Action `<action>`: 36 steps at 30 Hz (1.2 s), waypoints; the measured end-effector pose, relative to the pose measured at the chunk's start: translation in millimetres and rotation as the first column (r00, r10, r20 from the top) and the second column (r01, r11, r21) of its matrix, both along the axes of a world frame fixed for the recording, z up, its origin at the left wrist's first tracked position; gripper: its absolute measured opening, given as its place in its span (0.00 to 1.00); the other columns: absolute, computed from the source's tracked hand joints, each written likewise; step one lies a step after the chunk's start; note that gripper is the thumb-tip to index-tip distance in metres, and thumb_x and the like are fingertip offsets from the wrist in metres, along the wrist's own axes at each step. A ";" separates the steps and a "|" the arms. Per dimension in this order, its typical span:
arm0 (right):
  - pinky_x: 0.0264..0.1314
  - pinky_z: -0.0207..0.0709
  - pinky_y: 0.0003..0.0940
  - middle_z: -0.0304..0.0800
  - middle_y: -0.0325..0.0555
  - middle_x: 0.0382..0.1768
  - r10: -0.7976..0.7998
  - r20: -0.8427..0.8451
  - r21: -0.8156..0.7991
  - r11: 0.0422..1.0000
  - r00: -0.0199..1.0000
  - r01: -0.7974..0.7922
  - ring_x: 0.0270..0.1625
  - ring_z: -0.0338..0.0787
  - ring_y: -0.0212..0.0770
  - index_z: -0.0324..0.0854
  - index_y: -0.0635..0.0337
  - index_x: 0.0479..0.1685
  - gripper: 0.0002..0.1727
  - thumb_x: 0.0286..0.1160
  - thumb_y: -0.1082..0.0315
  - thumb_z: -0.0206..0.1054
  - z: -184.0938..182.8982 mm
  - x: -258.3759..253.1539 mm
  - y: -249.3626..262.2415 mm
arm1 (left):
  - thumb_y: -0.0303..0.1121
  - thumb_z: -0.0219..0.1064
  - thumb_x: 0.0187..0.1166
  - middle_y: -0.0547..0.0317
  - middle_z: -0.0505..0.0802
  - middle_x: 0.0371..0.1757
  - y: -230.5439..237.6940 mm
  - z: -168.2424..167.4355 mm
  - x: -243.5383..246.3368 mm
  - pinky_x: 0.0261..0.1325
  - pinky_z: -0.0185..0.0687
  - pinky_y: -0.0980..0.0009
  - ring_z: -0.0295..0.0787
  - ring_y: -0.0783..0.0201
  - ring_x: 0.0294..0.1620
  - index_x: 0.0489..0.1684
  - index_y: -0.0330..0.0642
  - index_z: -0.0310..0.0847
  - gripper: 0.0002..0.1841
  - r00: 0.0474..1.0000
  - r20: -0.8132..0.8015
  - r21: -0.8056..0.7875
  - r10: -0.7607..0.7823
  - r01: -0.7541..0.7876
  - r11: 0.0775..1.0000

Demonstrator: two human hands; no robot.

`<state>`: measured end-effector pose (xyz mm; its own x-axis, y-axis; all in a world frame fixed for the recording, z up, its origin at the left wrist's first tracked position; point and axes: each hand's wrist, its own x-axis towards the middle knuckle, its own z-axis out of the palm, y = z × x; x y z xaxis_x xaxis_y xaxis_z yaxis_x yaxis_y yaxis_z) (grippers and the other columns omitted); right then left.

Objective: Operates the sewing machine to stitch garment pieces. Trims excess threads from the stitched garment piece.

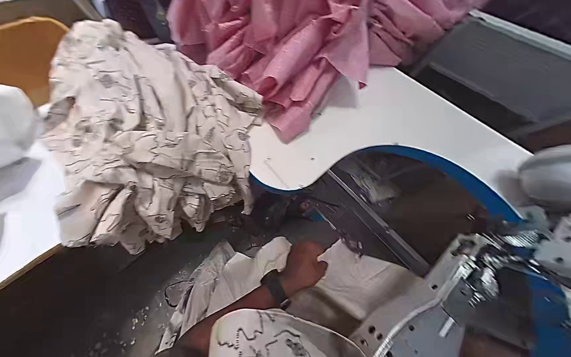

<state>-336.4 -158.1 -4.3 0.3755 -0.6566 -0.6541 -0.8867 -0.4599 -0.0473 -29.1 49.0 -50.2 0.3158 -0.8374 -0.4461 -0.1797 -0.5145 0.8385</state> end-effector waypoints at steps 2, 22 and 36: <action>0.62 0.71 0.79 0.89 0.79 0.49 -0.110 -0.008 0.016 0.994 0.994 0.110 0.58 0.86 0.78 0.87 0.76 0.52 0.21 0.71 0.63 0.77 16.0 -21.5 40.5 | 0.30 0.61 0.83 0.32 0.93 0.48 -1.0 -11.6 -11.9 0.67 0.77 0.41 0.89 0.39 0.58 0.47 0.26 0.90 0.14 0.985 -0.076 0.045 -0.153 0.157 0.987; 0.17 0.78 0.37 0.87 0.45 0.20 0.396 0.686 -0.653 0.705 0.611 0.276 0.18 0.86 0.42 0.89 0.64 0.42 0.18 0.80 0.57 0.63 39.5 38.8 119.3 | 0.36 0.84 0.63 0.34 0.84 0.62 -136.0 61.2 -100.4 0.52 0.87 0.54 0.89 0.47 0.52 0.56 0.28 0.78 0.28 0.918 0.326 -0.714 0.226 0.082 0.695; 0.46 0.81 0.32 0.96 0.42 0.38 0.053 0.871 -0.339 0.785 0.489 0.518 0.43 0.92 0.32 0.94 0.57 0.38 0.10 0.72 0.65 0.67 53.7 43.8 57.0 | 0.52 0.77 0.70 0.32 0.85 0.61 -113.7 73.2 -94.0 0.54 0.83 0.44 0.87 0.40 0.51 0.81 0.36 0.71 0.41 0.935 0.336 -0.386 -0.116 0.248 0.889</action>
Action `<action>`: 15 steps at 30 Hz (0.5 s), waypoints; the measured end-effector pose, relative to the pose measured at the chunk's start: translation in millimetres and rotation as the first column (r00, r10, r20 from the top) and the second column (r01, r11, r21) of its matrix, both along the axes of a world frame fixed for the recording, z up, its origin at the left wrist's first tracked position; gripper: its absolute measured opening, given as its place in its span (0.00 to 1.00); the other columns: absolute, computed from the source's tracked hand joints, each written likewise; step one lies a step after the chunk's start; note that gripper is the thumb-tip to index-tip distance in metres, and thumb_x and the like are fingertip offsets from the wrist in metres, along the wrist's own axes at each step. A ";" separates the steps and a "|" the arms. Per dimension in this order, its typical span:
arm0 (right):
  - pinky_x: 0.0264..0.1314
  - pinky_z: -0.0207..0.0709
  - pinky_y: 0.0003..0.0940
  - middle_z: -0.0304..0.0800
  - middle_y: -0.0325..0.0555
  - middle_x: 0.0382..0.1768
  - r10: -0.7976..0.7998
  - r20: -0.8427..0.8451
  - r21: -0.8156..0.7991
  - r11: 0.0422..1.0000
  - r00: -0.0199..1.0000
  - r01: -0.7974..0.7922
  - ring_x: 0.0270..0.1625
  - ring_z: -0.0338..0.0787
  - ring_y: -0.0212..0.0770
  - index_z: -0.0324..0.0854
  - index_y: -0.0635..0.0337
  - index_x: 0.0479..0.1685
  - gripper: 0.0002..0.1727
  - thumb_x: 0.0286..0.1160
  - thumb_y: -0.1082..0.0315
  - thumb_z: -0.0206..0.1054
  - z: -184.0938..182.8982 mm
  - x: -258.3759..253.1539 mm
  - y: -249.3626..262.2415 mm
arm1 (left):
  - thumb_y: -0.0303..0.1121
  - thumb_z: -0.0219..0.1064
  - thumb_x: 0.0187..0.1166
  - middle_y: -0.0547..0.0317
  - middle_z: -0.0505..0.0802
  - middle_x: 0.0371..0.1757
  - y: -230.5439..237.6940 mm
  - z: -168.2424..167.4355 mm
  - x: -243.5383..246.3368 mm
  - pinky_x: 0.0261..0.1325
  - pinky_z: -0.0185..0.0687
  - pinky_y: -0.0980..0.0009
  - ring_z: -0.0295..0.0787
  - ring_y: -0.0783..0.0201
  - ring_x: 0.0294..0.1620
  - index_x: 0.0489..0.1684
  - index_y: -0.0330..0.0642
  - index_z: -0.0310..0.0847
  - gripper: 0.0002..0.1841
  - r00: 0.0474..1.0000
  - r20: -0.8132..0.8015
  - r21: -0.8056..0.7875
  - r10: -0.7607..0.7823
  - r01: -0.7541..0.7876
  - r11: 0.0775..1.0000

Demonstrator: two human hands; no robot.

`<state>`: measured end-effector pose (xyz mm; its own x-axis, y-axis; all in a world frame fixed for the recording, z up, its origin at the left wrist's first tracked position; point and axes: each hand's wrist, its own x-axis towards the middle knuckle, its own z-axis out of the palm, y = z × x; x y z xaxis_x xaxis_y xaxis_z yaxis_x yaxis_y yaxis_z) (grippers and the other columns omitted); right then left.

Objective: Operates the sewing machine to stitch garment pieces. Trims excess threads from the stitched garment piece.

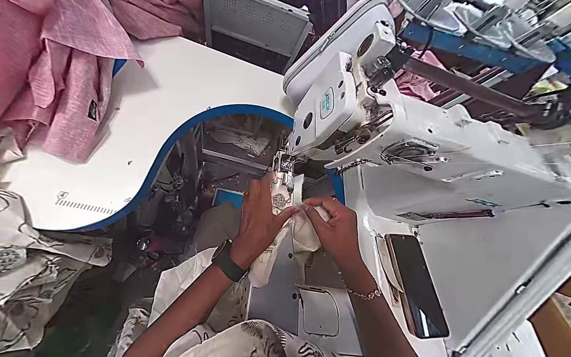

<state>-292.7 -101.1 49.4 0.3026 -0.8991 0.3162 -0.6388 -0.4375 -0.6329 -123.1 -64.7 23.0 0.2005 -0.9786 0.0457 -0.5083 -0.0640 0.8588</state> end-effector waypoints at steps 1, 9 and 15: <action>0.50 0.80 0.24 0.95 0.41 0.40 0.053 0.076 0.002 0.999 0.996 -0.054 0.45 0.89 0.27 0.94 0.58 0.38 0.09 0.71 0.66 0.68 -1.8 -3.1 -1.7 | 0.52 0.77 0.71 0.32 0.85 0.60 3.3 -3.7 -0.3 0.53 0.84 0.46 0.87 0.40 0.50 0.72 0.33 0.79 0.36 0.999 0.032 -0.087 0.000 0.003 0.996; 0.40 0.77 0.32 0.92 0.46 0.35 0.002 -0.035 -0.016 1.000 0.999 -0.003 0.37 0.87 0.36 0.94 0.60 0.35 0.10 0.69 0.66 0.68 1.7 -1.2 5.9 | 0.21 0.56 0.77 0.39 0.86 0.74 12.5 -17.2 -1.8 0.75 0.75 0.40 0.84 0.39 0.75 0.68 0.30 0.83 0.21 0.959 0.276 -0.339 -0.056 0.152 0.928; 0.44 0.77 0.27 0.90 0.53 0.68 0.217 0.098 0.066 0.972 0.971 -0.224 0.42 0.88 0.29 0.88 0.64 0.29 0.11 0.70 0.68 0.61 -6.2 -1.3 0.1 | 0.22 0.60 0.78 0.38 0.85 0.76 4.0 -17.0 1.6 0.71 0.77 0.39 0.82 0.36 0.75 0.64 0.33 0.87 0.18 0.920 0.385 -0.312 -0.072 0.204 0.928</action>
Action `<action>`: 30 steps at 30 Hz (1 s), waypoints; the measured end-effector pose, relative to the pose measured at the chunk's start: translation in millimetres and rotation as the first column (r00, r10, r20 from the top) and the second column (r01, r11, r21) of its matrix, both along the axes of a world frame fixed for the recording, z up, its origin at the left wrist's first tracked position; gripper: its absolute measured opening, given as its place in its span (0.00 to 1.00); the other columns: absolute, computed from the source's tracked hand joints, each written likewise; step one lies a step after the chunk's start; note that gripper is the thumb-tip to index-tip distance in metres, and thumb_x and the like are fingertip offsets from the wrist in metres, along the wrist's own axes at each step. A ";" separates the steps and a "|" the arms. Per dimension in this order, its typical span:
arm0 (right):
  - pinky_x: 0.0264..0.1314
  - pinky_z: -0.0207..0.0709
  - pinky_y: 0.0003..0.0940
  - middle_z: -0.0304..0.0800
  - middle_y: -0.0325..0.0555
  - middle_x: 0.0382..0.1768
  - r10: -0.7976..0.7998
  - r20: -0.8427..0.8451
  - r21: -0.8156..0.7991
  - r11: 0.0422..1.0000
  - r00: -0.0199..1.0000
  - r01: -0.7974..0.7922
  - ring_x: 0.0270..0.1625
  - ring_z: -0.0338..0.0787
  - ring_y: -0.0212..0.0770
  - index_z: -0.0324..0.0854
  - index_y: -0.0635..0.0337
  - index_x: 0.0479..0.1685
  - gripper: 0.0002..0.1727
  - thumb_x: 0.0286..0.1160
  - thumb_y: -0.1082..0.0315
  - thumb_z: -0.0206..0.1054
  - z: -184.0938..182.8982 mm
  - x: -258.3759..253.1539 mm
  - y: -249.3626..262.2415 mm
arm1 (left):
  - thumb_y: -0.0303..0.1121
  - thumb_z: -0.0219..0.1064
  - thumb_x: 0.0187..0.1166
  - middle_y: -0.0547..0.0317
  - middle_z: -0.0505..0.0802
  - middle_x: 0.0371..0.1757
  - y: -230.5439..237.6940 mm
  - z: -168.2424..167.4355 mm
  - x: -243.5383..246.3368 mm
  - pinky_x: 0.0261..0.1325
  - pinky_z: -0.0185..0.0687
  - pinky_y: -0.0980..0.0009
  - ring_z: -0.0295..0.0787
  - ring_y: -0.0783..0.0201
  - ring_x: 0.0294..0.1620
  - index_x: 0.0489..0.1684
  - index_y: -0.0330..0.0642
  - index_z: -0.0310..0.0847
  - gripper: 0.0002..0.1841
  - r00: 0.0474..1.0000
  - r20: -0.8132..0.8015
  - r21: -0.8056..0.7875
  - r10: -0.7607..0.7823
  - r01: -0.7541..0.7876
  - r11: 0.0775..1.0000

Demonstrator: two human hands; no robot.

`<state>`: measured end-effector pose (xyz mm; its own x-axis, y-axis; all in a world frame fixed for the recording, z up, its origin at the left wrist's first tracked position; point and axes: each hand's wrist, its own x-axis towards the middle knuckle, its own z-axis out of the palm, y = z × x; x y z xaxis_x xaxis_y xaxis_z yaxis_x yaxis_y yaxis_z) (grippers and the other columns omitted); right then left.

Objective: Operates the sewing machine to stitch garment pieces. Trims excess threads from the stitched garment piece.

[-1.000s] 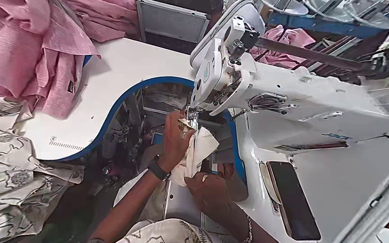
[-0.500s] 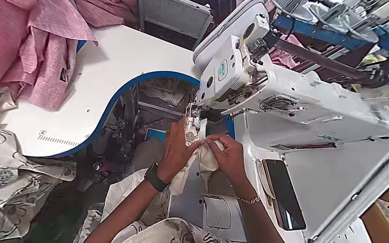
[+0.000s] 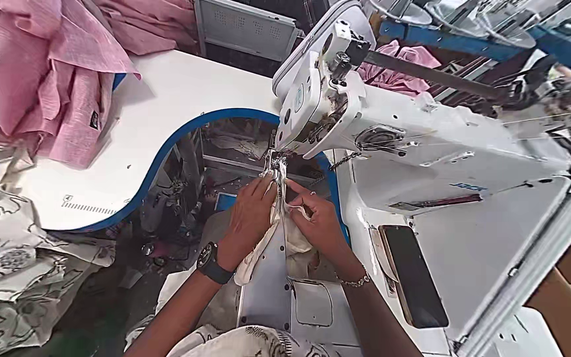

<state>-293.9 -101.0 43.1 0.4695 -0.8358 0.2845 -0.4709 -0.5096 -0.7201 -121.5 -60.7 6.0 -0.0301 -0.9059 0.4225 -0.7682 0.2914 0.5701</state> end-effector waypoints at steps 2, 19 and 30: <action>0.43 0.76 0.26 0.87 0.54 0.71 0.058 -0.034 0.027 0.998 0.998 -0.057 0.45 0.88 0.29 0.82 0.63 0.23 0.10 0.66 0.69 0.61 0.5 -0.8 -2.6 | 0.23 0.57 0.82 0.43 0.82 0.79 4.7 3.5 3.2 0.74 0.69 0.31 0.79 0.39 0.79 0.72 0.35 0.83 0.21 0.999 0.041 0.069 -0.031 0.028 0.997; 0.54 0.71 0.14 0.79 0.63 0.75 0.119 0.190 0.230 0.960 0.975 -0.162 0.57 0.81 0.19 0.78 0.64 0.20 0.11 0.65 0.67 0.67 -11.0 25.0 -12.3 | 0.21 0.57 0.81 0.34 0.87 0.71 -0.7 2.5 5.9 0.75 0.80 0.54 0.84 0.40 0.74 0.67 0.25 0.79 0.18 0.971 -0.229 -0.031 -0.068 0.062 0.998; 0.33 0.71 0.09 0.85 0.51 0.73 -0.080 0.243 0.302 0.953 0.967 0.002 0.36 0.82 0.11 0.83 0.58 0.16 0.08 0.56 0.70 0.76 -7.0 29.9 -4.4 | 0.14 0.58 0.76 0.33 0.83 0.75 -2.7 2.3 2.1 0.77 0.77 0.51 0.80 0.37 0.78 0.57 0.33 0.85 0.16 0.961 -0.266 -0.006 -0.078 0.079 0.997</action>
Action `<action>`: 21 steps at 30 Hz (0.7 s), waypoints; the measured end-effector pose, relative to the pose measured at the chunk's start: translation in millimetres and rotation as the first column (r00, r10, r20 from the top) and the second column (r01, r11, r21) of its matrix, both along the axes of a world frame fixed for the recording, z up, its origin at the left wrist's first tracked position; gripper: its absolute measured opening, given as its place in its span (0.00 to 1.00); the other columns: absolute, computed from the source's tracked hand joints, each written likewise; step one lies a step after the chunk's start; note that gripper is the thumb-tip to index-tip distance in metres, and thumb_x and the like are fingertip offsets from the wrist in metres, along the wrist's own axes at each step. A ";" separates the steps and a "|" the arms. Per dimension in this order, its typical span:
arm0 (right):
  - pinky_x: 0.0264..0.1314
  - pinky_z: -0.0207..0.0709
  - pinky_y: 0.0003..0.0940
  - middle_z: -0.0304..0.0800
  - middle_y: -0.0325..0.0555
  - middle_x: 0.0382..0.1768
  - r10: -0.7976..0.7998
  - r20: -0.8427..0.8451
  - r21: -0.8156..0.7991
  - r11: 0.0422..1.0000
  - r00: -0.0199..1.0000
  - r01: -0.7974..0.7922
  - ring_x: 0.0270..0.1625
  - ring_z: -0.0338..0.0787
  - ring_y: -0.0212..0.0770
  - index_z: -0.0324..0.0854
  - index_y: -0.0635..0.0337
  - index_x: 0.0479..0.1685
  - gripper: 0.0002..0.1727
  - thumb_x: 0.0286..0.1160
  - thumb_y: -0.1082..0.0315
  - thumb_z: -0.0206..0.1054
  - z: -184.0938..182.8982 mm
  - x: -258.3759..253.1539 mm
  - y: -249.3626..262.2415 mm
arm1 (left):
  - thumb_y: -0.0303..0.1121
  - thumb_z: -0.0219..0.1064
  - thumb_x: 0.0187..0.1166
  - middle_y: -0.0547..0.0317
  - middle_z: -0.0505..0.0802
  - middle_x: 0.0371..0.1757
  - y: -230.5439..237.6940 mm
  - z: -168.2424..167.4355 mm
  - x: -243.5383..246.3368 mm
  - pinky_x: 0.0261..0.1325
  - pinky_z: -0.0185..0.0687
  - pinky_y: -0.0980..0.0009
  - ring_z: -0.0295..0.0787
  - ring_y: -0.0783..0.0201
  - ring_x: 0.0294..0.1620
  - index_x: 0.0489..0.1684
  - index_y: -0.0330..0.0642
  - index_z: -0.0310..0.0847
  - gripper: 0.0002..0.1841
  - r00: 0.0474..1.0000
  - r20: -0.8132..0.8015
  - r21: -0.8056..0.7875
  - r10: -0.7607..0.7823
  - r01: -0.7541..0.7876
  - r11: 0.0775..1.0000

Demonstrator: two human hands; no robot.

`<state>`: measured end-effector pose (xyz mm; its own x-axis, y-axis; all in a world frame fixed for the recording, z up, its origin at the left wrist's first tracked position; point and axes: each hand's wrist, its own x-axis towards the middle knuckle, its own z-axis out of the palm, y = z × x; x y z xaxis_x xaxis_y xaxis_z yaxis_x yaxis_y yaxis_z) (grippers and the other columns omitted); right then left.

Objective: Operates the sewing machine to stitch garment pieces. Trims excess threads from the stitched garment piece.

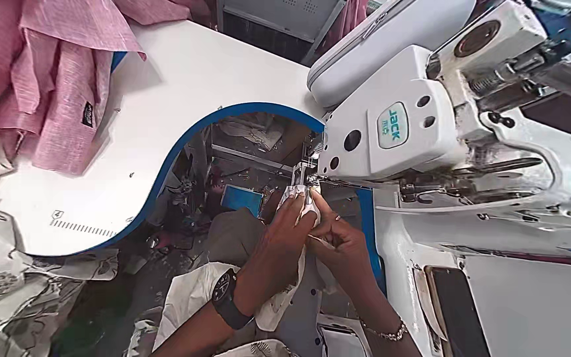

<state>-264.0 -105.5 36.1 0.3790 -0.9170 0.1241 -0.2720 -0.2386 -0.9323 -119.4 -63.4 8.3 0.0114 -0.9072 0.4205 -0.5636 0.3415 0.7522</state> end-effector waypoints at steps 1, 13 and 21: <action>0.31 0.70 0.09 0.85 0.52 0.73 -0.007 0.007 0.003 1.000 1.000 0.007 0.34 0.80 0.11 0.83 0.58 0.17 0.08 0.56 0.71 0.75 -0.3 0.6 0.7 | 0.14 0.58 0.76 0.33 0.84 0.75 -0.4 0.0 0.2 0.77 0.78 0.53 0.80 0.37 0.78 0.57 0.33 0.85 0.16 1.000 0.010 -0.004 0.001 -0.001 1.000; 0.56 0.84 0.25 0.88 0.61 0.69 -0.200 -0.209 -0.371 0.922 0.957 0.112 0.60 0.93 0.35 0.92 0.62 0.37 0.11 0.68 0.64 0.69 -2.9 20.4 14.6 | 0.15 0.63 0.67 0.28 0.86 0.69 -18.9 -3.6 -3.0 0.67 0.81 0.43 0.85 0.32 0.70 0.55 0.26 0.82 0.17 0.996 -0.073 -0.008 0.050 -0.050 0.999; 0.30 0.76 0.51 0.86 0.45 0.20 -0.051 -0.683 -0.021 0.999 0.729 0.050 0.24 0.85 0.45 0.90 0.63 0.29 0.11 0.62 0.63 0.75 35.0 -80.2 77.6 | 0.48 0.69 0.81 0.45 0.92 0.39 63.3 46.2 26.9 0.52 0.84 0.50 0.90 0.51 0.41 0.68 0.33 0.78 0.28 0.968 -0.242 0.591 -0.071 0.205 0.780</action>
<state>-344.2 -27.9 71.2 0.3148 -0.9374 -0.1487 -0.8468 -0.2066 -0.4902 -92.5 -0.1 54.5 -0.1133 -0.9700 -0.2150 -0.3647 -0.1607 0.9171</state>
